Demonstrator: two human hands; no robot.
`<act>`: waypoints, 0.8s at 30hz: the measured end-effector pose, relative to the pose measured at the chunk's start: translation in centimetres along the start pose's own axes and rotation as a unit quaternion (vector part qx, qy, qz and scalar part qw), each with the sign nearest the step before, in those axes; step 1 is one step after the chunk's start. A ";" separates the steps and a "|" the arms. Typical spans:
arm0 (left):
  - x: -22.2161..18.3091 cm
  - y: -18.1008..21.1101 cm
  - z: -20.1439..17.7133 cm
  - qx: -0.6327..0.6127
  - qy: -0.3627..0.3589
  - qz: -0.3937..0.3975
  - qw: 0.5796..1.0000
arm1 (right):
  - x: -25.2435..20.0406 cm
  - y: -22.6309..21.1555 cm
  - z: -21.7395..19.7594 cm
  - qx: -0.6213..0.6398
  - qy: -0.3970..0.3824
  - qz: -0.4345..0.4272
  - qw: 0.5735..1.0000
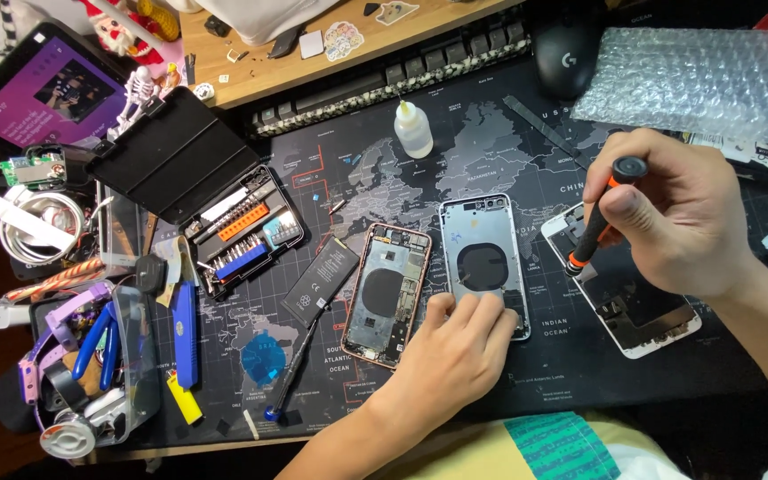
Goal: Disassembling a smartphone to access and clean or repair internal components using precision tools.
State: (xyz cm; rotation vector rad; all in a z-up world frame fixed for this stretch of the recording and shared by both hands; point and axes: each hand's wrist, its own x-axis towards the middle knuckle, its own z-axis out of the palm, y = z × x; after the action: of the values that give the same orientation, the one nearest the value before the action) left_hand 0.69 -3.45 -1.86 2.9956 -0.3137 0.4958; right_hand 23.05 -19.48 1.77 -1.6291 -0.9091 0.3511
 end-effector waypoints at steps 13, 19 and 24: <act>0.1 0.5 0.4 0.022 0.029 0.007 0.999 | -0.1 0.0 -0.1 -0.007 -0.003 -0.007 1.000; 0.6 1.2 0.4 0.028 0.022 -0.007 0.999 | -0.1 -0.1 0.0 -0.003 -0.004 -0.002 1.000; 1.2 2.0 0.6 0.046 -0.019 -0.017 0.999 | 0.0 0.0 -0.1 0.000 -0.007 -0.001 1.000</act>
State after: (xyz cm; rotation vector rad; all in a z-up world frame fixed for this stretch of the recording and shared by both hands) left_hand 1.59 -5.75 -1.88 3.0975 -0.2474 0.4635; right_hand 23.09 -19.52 1.81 -1.6264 -0.9215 0.3610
